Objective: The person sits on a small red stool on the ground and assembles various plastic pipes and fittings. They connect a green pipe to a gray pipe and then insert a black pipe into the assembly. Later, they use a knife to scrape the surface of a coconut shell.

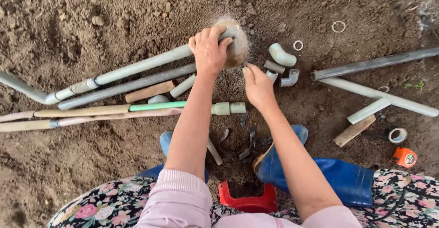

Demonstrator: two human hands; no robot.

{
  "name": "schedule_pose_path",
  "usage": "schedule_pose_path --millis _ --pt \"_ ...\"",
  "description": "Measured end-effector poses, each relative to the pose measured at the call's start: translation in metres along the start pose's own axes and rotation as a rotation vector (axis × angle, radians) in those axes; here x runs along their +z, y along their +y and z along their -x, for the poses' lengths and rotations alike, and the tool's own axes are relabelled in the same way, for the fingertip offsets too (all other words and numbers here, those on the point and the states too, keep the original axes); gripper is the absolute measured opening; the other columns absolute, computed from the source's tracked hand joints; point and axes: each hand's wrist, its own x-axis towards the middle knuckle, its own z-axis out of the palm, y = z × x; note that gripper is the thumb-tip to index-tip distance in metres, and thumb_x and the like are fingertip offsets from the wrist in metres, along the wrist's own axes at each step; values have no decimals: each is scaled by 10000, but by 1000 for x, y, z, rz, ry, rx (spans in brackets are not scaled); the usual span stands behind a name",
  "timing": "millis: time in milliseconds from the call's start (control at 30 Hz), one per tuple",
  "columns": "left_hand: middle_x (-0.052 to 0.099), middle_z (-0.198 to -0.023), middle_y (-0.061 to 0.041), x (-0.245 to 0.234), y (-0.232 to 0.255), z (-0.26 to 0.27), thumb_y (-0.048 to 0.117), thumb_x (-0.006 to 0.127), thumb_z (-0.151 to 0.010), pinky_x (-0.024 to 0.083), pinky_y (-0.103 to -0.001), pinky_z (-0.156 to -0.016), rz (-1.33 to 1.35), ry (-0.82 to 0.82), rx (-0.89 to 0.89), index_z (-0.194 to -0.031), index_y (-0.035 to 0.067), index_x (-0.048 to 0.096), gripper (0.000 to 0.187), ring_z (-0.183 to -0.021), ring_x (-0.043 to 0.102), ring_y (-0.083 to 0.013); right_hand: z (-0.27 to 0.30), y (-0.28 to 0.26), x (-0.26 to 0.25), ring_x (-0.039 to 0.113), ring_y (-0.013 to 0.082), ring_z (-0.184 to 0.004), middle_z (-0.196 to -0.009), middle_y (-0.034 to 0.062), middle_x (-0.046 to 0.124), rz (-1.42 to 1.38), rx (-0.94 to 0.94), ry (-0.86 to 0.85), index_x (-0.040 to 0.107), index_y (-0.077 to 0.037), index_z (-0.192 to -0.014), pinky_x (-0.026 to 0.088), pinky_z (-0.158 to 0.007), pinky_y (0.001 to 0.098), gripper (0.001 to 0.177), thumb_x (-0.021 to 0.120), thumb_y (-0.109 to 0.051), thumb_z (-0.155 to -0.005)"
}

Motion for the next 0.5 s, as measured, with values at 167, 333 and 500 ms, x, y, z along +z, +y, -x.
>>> schedule_pose_path --millis 167,333,500 --pt "530 -947 42 22 -13 -4 574 590 -794 295 -355 -910 -44 175 86 -1074 323 522 382 -973 505 -178 17 0 -1 423 383 -1258 -1300 207 522 -36 1 1 498 -70 -1337 301 -1066 511 477 356 -356 -984" --pt "549 -955 54 21 -14 1 562 588 -820 269 -350 -918 -56 104 40 -1080 325 531 357 -973 510 -152 9 -4 1 430 337 -1265 -1293 199 525 -33 36 16 502 -74 -1325 293 -1076 497 452 357 -346 -994" --pt "544 -967 44 15 -8 -4 552 593 -815 270 -355 -930 -39 107 43 -1083 324 526 358 -991 505 -166 -3 -10 1 403 401 -1268 -1313 251 488 -94 -113 22 447 6 -1346 296 -1070 532 461 322 -284 -1011"
